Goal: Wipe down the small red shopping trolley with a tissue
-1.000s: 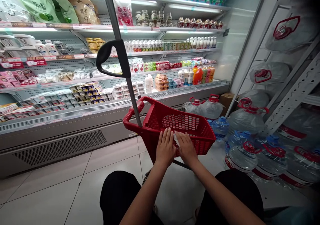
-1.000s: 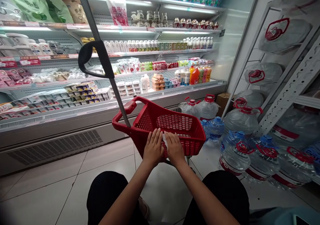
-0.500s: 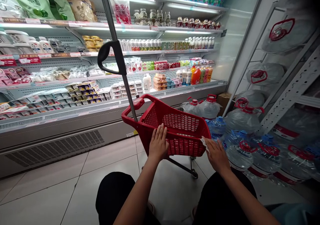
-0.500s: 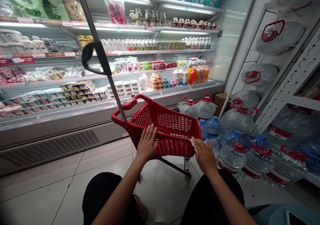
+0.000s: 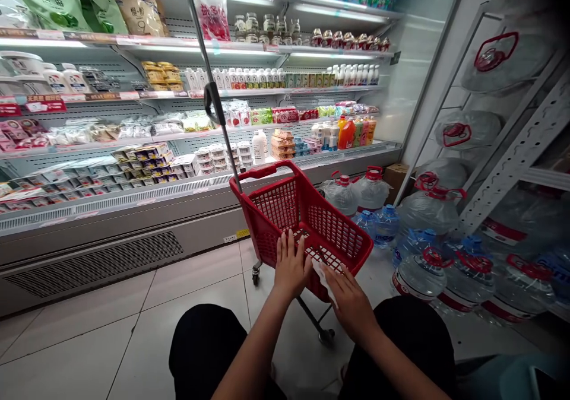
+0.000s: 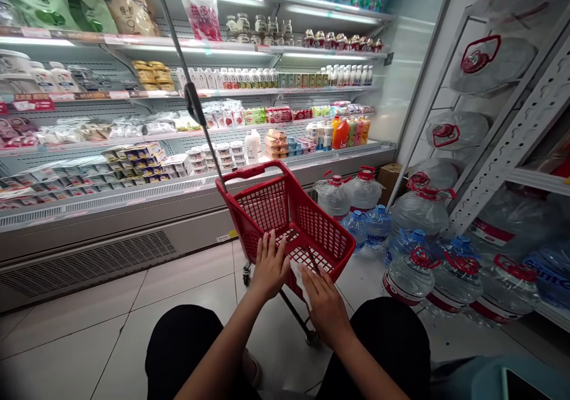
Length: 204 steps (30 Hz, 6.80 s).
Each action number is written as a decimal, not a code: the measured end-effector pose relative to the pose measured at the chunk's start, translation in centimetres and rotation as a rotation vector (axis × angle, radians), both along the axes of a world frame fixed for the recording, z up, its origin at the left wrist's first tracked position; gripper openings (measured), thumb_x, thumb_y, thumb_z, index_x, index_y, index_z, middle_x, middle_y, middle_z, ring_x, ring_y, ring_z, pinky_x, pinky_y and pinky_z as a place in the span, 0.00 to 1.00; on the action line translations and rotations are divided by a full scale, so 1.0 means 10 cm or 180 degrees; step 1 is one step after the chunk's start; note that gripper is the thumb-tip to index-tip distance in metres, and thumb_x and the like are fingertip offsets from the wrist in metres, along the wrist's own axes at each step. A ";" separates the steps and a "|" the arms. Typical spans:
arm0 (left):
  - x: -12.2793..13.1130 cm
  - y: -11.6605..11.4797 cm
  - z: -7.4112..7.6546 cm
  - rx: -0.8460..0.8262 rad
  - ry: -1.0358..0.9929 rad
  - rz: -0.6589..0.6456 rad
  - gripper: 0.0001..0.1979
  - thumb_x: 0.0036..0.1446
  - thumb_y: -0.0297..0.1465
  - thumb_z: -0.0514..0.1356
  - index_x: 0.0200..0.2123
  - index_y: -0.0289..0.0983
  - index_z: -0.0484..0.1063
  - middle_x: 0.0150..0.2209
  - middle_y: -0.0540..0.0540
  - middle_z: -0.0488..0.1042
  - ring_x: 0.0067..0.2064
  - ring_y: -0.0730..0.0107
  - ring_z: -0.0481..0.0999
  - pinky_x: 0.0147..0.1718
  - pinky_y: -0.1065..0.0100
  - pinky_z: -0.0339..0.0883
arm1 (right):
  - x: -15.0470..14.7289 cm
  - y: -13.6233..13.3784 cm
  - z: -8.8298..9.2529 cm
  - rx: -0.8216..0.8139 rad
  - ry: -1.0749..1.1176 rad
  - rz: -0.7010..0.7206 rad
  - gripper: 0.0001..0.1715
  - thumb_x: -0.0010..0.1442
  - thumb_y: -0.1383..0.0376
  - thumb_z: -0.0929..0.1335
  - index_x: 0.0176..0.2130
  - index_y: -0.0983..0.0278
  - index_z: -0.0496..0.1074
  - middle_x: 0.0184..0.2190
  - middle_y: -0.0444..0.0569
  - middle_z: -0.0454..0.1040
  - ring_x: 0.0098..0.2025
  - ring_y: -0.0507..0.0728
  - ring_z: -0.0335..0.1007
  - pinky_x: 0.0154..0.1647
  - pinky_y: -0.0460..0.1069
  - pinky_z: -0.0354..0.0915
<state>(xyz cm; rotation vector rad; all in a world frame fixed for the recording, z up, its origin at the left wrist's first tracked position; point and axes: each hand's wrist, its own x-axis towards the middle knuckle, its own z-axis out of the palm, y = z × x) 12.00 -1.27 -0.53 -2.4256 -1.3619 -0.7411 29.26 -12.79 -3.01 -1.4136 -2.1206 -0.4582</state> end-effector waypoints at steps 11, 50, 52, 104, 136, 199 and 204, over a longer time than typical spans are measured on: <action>-0.24 -0.20 0.01 0.0039 0.0234 0.0019 0.29 0.73 0.45 0.49 0.69 0.36 0.65 0.75 0.38 0.54 0.76 0.56 0.50 0.75 0.45 0.42 | 0.47 -0.05 -0.07 -0.0068 -0.0563 0.0220 0.60 0.51 0.83 0.56 0.77 0.58 0.42 0.74 0.44 0.57 0.75 0.55 0.52 0.76 0.60 0.49; -0.47 -0.50 0.08 -0.0826 -0.0638 -0.0886 0.38 0.74 0.53 0.42 0.78 0.42 0.35 0.73 0.41 0.60 0.70 0.58 0.65 0.67 0.53 0.59 | -0.28 0.29 0.11 0.0503 -0.0342 0.1478 0.32 0.69 0.76 0.62 0.69 0.64 0.64 0.65 0.54 0.72 0.70 0.58 0.64 0.70 0.59 0.66; -0.51 -0.49 0.06 -0.0853 -0.0711 -0.0890 0.41 0.73 0.54 0.43 0.78 0.41 0.32 0.72 0.38 0.61 0.68 0.55 0.69 0.65 0.52 0.62 | -0.10 0.34 0.18 0.0369 -0.0472 0.1402 0.34 0.70 0.76 0.62 0.71 0.62 0.60 0.67 0.51 0.69 0.70 0.56 0.62 0.71 0.58 0.64; 0.06 -0.32 0.16 -0.0274 -0.0110 -0.0519 0.37 0.75 0.46 0.48 0.78 0.45 0.33 0.63 0.41 0.71 0.54 0.53 0.73 0.57 0.52 0.63 | 1.49 0.24 0.93 0.0680 -0.0219 -0.0695 0.47 0.62 0.79 0.57 0.75 0.58 0.52 0.70 0.48 0.65 0.72 0.61 0.59 0.75 0.64 0.52; 0.11 -0.30 0.12 -0.0180 0.0048 -0.0712 0.37 0.74 0.47 0.49 0.77 0.38 0.40 0.76 0.39 0.52 0.71 0.54 0.62 0.67 0.53 0.59 | 1.26 0.60 0.65 0.0415 -0.0565 -0.0093 0.48 0.63 0.80 0.56 0.76 0.55 0.48 0.72 0.45 0.61 0.73 0.56 0.58 0.76 0.61 0.51; -0.70 -0.30 0.07 -0.0388 0.0106 -0.0289 0.32 0.67 0.37 0.61 0.71 0.39 0.59 0.45 0.43 0.84 0.44 0.55 0.84 0.48 0.56 0.71 | -0.24 0.51 0.15 -0.0450 0.0455 0.0380 0.59 0.53 0.81 0.58 0.77 0.55 0.40 0.75 0.45 0.54 0.75 0.57 0.51 0.76 0.63 0.51; -0.68 -0.40 0.08 -0.0603 -0.0040 -0.0840 0.39 0.65 0.38 0.62 0.73 0.36 0.51 0.55 0.38 0.80 0.53 0.54 0.81 0.54 0.55 0.72 | -0.27 0.31 0.28 -0.0631 0.0272 0.0825 0.59 0.50 0.82 0.59 0.75 0.53 0.50 0.73 0.40 0.58 0.76 0.58 0.47 0.74 0.61 0.57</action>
